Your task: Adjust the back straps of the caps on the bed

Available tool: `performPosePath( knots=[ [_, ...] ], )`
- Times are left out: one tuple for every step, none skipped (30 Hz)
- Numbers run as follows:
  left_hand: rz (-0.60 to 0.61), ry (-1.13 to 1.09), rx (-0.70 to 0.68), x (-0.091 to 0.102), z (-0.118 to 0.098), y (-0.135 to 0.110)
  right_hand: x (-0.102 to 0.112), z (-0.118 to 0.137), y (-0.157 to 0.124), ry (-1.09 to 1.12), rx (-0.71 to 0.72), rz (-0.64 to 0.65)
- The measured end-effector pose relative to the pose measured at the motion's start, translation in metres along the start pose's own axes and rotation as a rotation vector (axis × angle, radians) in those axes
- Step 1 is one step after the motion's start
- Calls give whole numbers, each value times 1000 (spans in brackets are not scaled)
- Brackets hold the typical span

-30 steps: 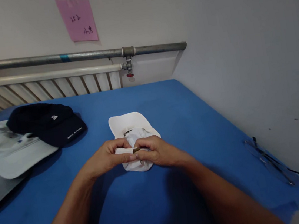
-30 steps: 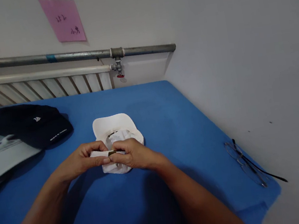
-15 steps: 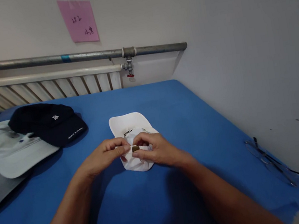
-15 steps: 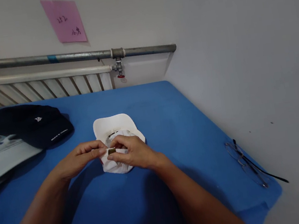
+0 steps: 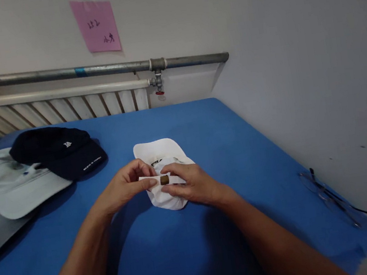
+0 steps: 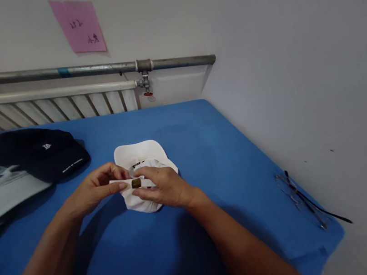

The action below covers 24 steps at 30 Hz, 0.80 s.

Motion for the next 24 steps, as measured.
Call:
performPosePath(
  knots=[
    [3, 6, -2, 0, -1, 0, 0, 3, 0, -28, 23, -1],
    [8, 16, -1, -1, -2, -1, -1, 6, 0, -60, 43, -3],
    [14, 26, -2, -1, -3, -1, -1, 8, 0, -95, 59, -8],
    [16, 34, -5, -2, -4, -2, 0, 11, 0, -129, 73, -14],
    [16, 41, -10, -2, -6, -3, 0, 13, -1, -159, 83, -19],
    [13, 48, -16, -2, -8, -4, 0, 15, -1, -183, 90, -23],
    [10, 54, -19, -2, -9, -4, 0, 16, -1, -200, 94, -26],
    [10, 60, -19, -2, -11, -5, 0, 16, -1, -212, 94, -26],
    [15, 72, -16, -3, -12, -6, 0, 17, -1, -223, 93, -25],
    [23, 92, -12, -4, -13, -7, 0, 17, -1, -233, 92, -24],
    [28, 129, -9, -5, -14, -7, 1, 17, -1, -243, 93, -26],
    [26, 188, -10, -5, -17, -8, 1, 17, -1, -250, 93, -30],
    [24, 270, -13, -6, -19, -9, 1, 17, -2, -254, 94, -33],
    [18, 369, -17, -7, -23, -10, 1, 17, -2, -255, 93, -39],
    [8, 476, -20, -8, -26, -11, 2, 16, -2, -254, 92, -46],
    [-4, 578, -22, -10, -30, -12, 2, 16, -2, -254, 89, -54],
    [-15, 664, -22, -11, -32, -12, 3, 16, -3, -257, 86, -64],
    [-23, 727, -20, -13, -34, -12, 3, 16, -3, -262, 86, -73],
    [-31, 767, -17, -13, -34, -12, 3, 16, -3, -270, 87, -80],
    [-40, 785, -10, -13, -34, -12, 4, 17, -3, -280, 90, -85],
    [-43, 778, 5, -12, -32, -12, 3, 18, -3, -293, 98, -85],
    [-42, 745, 27, -11, -28, -11, 2, 19, -3, -308, 109, -82],
    [-40, 688, 53, -9, -24, -11, 2, 21, -3, -324, 122, -77],
    [-35, 614, 80, -7, -19, -11, 0, 23, -3, -340, 135, -70]
  ],
)
Point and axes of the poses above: each hand's wrist, its own y-axis towards the middle knuckle, its own x-axis out of the back of the hand, z = x × y, the point moved 10 cm from there along y, towards the middle knuckle, and after that the axes turned 9 degrees about z, right-handed, at the moved point
